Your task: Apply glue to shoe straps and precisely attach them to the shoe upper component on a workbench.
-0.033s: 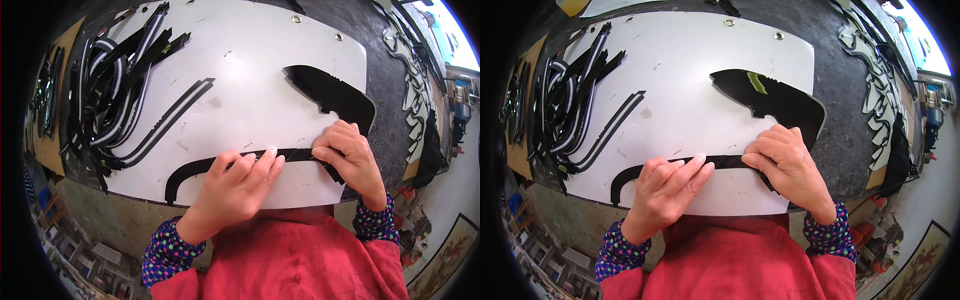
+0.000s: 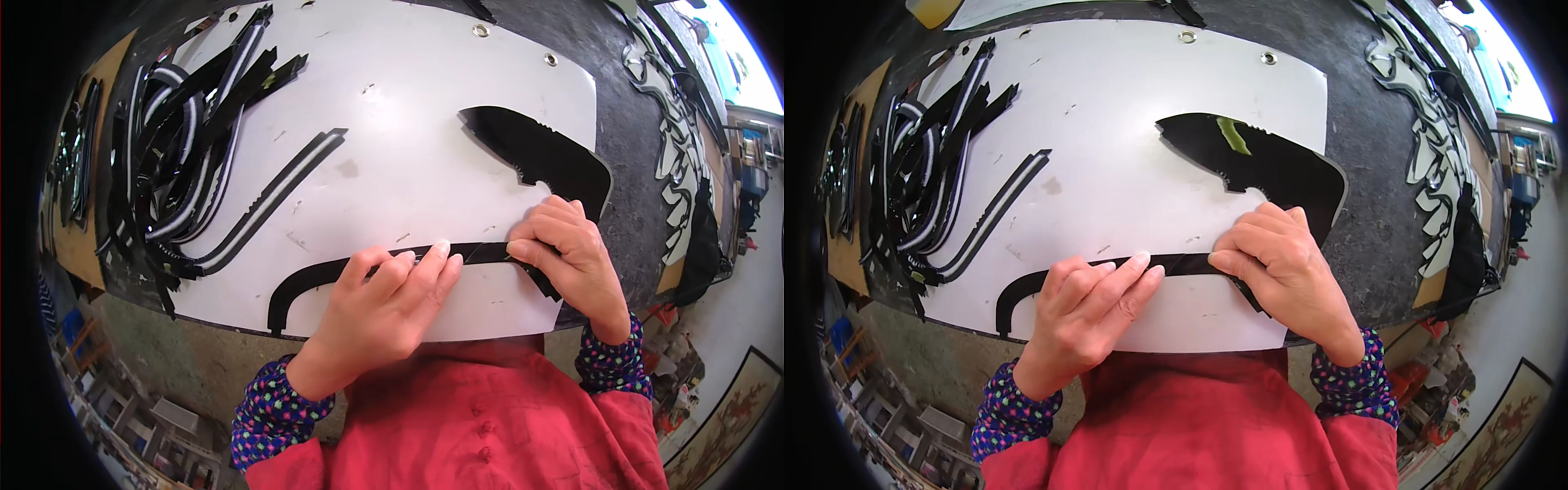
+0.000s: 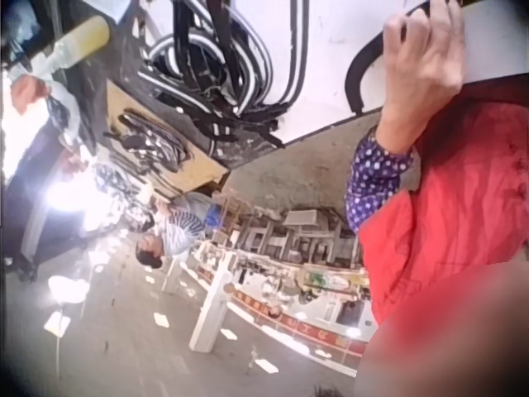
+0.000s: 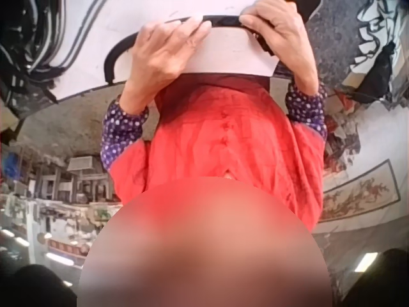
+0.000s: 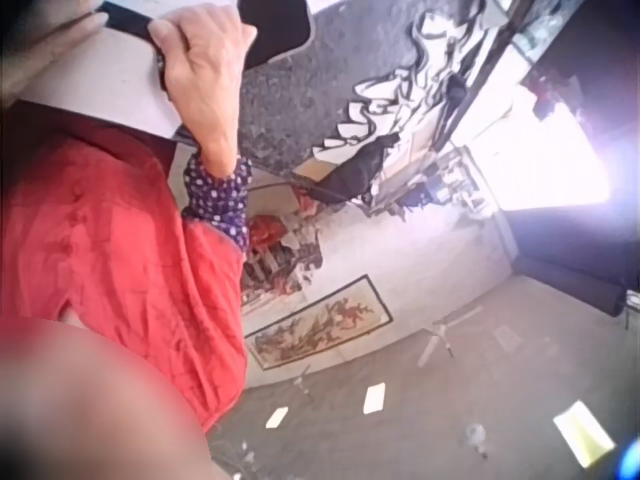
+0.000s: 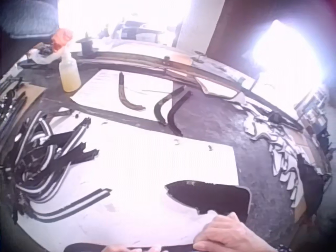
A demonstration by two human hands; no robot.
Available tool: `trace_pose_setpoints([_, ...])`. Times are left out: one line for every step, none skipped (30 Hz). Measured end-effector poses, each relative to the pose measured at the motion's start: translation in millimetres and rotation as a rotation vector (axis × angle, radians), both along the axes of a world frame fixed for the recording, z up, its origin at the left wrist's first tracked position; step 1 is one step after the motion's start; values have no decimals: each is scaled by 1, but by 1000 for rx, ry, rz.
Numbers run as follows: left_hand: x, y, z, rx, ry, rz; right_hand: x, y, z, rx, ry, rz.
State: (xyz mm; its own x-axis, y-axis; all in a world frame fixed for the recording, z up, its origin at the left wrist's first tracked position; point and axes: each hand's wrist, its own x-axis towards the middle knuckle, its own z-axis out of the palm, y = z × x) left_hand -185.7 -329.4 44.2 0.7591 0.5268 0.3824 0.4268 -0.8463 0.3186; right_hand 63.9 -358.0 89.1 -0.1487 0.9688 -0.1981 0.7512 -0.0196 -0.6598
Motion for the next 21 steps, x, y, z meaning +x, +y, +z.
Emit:
trace_pose_setpoints([0, 1, 0, 2, -7, -7, 0, 0, 0, -1, -2, 1])
trace_pose_setpoints([0, 1, 0, 3, -8, -12, 0, 0, 0, -3, -4, 1])
trace_pose_setpoints([0, 2, 0, 4, -13, -15, 1, 0, 0, -3, -8, 2])
trace_pose_setpoints([0, 2, 0, 5, -12, -17, 1, 0, 0, -4, -10, 1])
trace_pose_setpoints([0, 2, 0, 6, -7, -16, 1, 0, 0, -5, -10, 0])
trace_pose_setpoints([0, 1, 1, 2, -2, -11, 0, 0, 0, -4, -11, 1])
trace_pose_setpoints([0, 1, 2, 0, 7, -4, 0, 0, -1, -2, -11, 1])
trace_pose_setpoints([0, 0, 2, -2, 16, 4, 0, 1, -1, 1, -11, 2])
trace_pose_setpoints([0, 0, 2, -2, 18, 5, 0, 1, -1, 0, -16, 6])
trace_pose_setpoints([0, 0, 3, -2, 20, 5, 0, 1, 0, -2, -21, 8])
trace_pose_setpoints([0, 0, 3, 0, 26, 7, 0, 1, 0, -1, -26, 10])
trace_pose_setpoints([0, 0, 3, -3, 22, 6, 0, 1, 0, -6, -27, 8])
trace_pose_setpoints([0, 0, 3, -4, 23, 7, 0, 1, 1, -8, -27, 5])
trace_pose_setpoints([0, 0, 4, -6, 30, 9, 0, 1, 1, -11, -28, 2])
trace_pose_setpoints([0, 0, 4, -7, 24, 7, 0, 1, 1, -11, -32, 8])
trace_pose_setpoints([0, 0, 3, -8, 25, 7, 1, 1, 1, -11, -37, 14])
trace_pose_setpoints([0, 0, 3, -7, 30, 6, 1, 2, 1, -10, -42, 21])
trace_pose_setpoints([0, 1, 3, 1, 20, 0, 1, 2, 1, -8, -42, 20])
trace_pose_setpoints([-1, 2, 2, 11, 15, -8, 0, 1, 1, -4, -43, 19])
trace_pose_setpoints([-1, 2, 1, 20, 14, -12, 0, 1, 0, 2, -45, 19])
trace_pose_setpoints([-1, 2, 1, 21, 9, -13, 0, 1, 0, 4, -43, 17])
